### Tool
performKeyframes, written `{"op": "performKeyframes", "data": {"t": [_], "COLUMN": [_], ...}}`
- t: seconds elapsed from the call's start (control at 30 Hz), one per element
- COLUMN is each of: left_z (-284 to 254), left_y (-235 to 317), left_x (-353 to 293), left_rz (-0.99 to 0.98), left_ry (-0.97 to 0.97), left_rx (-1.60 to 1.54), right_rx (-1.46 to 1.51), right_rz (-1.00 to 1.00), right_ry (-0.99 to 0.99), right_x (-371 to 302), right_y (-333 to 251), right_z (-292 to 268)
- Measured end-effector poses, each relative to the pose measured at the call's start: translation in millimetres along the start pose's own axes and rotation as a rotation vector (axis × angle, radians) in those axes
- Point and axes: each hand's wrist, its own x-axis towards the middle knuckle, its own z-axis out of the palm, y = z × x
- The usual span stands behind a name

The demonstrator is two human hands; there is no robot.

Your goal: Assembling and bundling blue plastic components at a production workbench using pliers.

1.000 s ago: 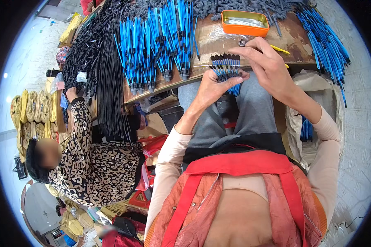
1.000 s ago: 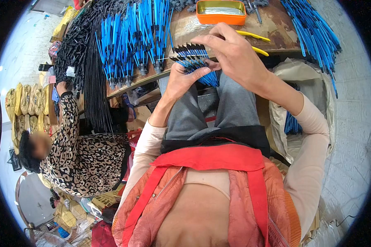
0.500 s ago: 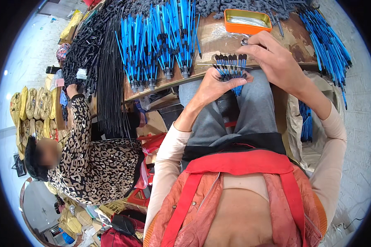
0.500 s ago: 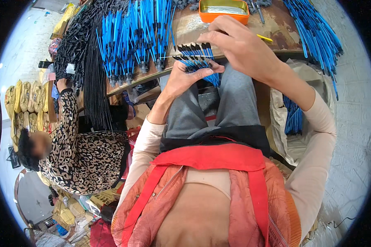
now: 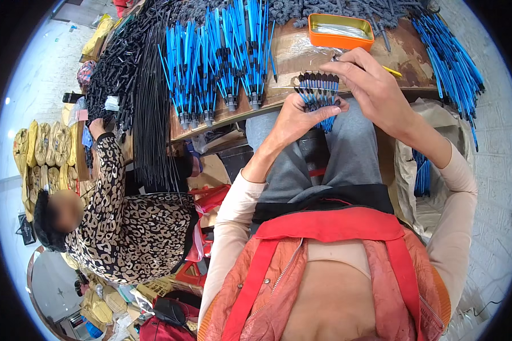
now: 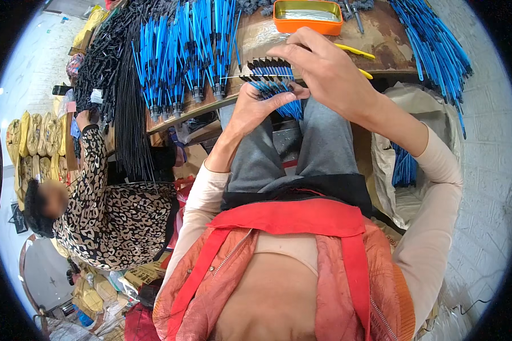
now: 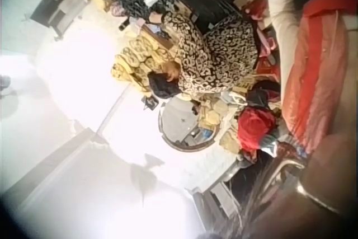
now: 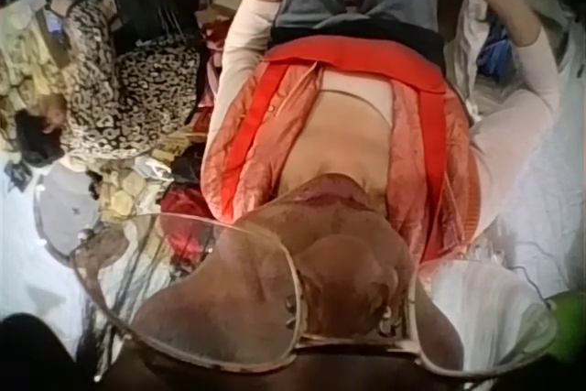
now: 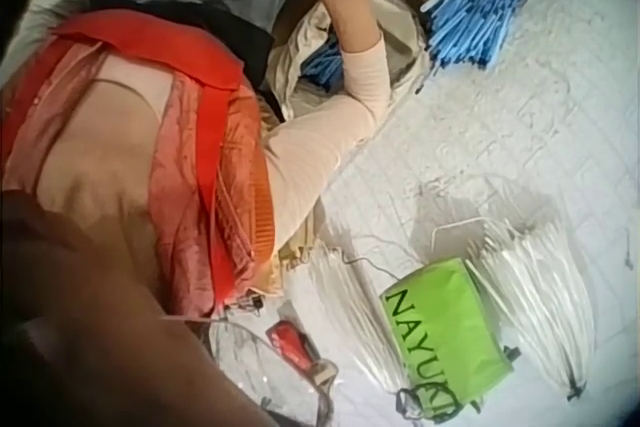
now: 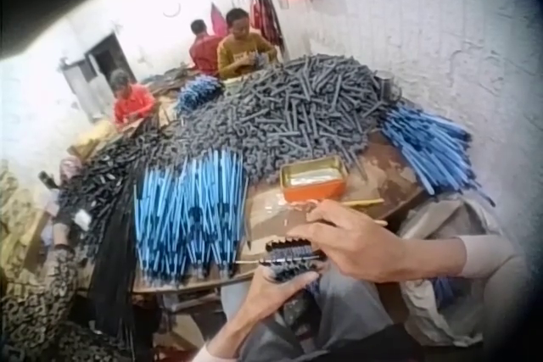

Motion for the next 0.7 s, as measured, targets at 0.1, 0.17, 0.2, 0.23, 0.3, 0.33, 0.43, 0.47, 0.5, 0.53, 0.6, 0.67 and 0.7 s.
{"op": "performKeyframes", "data": {"t": [0.1,0.17,0.2,0.23,0.3,0.33,0.43,0.47,0.5,0.53,0.6,0.67,0.7], "left_z": [1.6,2.3,1.9,1.2,0.7,0.8,2.4,2.8,2.4,1.8,1.2,-0.9,-1.4], "left_y": [2.8,1.2,0.9,0.6,1.6,2.3,4.0,4.6,4.0,2.2,1.4,0.6,1.1], "left_x": [0.6,1.6,2.3,2.6,1.6,1.3,0.2,0.1,-0.2,-0.7,-0.8,-1.6,-2.5], "left_rz": [-0.002,0.014,0.015,0.014,0.015,0.004,0.000,0.007,0.008,0.015,0.022,0.021,0.020], "left_ry": [0.009,0.010,0.010,0.005,0.003,0.009,0.017,0.017,0.018,0.018,0.018,0.013,0.015], "left_rx": [-0.006,-0.006,-0.007,0.004,0.015,0.016,0.017,0.015,0.016,0.011,0.007,0.053,0.052], "right_rx": [-0.029,-0.118,-0.119,-0.149,-0.178,-0.205,-0.221,-0.209,-0.209,-0.191,-0.171,-0.134,-0.133], "right_rz": [0.036,0.036,0.035,0.027,0.017,-0.002,-0.056,-0.089,-0.091,-0.090,-0.089,-0.069,-0.069], "right_ry": [0.002,0.006,0.005,-0.001,-0.006,-0.020,-0.025,-0.017,-0.016,-0.014,-0.012,-0.027,-0.029], "right_x": [-1.0,-1.0,-0.7,-0.7,-0.6,-1.2,0.0,0.7,0.9,0.6,0.4,1.2,1.9], "right_y": [-3.7,-6.4,-7.4,-8.4,-9.5,-9.1,-9.8,-10.3,-10.6,-10.7,-9.1,-4.1,-4.3], "right_z": [-0.1,-0.8,-1.5,-1.9,-3.2,-4.1,-2.4,-1.4,-0.4,0.4,0.4,0.7,0.7]}}
